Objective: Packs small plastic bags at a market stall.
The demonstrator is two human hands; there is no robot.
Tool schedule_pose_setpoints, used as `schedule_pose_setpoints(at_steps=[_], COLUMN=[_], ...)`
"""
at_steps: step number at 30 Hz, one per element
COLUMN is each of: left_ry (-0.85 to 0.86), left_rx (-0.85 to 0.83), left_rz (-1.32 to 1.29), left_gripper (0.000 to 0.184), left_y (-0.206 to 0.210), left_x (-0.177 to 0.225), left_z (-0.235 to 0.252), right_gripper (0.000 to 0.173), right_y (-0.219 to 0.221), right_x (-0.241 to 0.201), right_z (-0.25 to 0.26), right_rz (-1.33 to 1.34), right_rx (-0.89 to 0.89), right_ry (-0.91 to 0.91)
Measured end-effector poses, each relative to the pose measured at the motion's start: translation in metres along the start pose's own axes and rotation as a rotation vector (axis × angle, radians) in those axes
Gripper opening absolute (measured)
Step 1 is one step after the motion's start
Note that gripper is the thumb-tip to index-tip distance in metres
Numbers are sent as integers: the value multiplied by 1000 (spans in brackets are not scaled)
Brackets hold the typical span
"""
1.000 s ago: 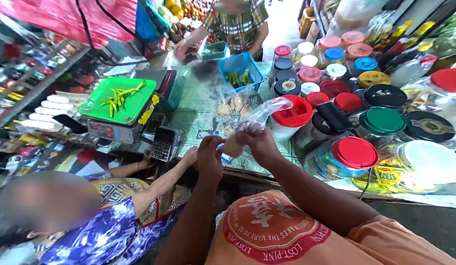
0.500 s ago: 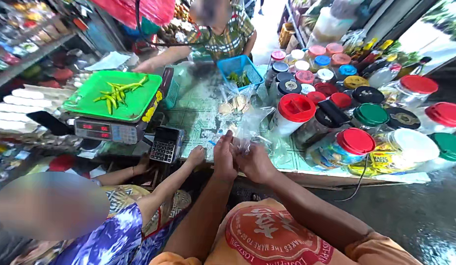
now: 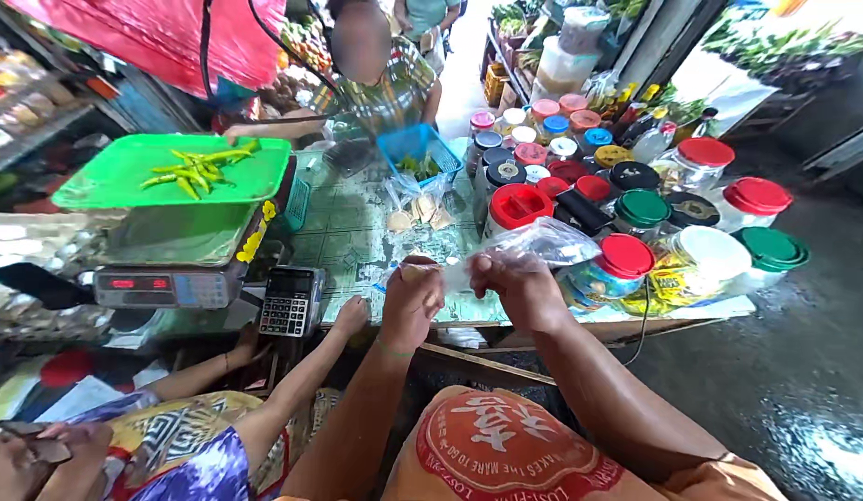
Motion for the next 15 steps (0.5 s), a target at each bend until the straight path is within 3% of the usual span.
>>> schedule_pose_setpoints(at_steps=[3, 5, 8, 12, 15], left_ry=[137, 99, 40, 6, 1], left_rx=[119, 111, 134, 335, 349], left_rz=[196, 211, 111, 226, 263], left_gripper=[19, 15, 26, 27, 23], left_y=[1, 11, 17, 24, 19], left_x=[13, 5, -13, -23, -32], left_z=[12, 21, 27, 31, 32], right_gripper=[22, 17, 6, 15, 18], right_y=[0, 7, -2, 5, -3], right_x=[18, 22, 14, 16, 27], right_z=[7, 14, 24, 31, 40], right_rz=[51, 22, -95, -542, -528], right_rx=[-57, -140, -202, -383, -513], right_ry=[52, 63, 55, 152, 230])
Point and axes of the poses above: each hand's wrist, its own z-axis towards the middle knuckle, its own y-axis out of the palm, x = y × z, the point moved 10 cm from there along z, towards the middle knuckle, and after that the axes turned 14 degrees about -x, right-handed, at the moved point
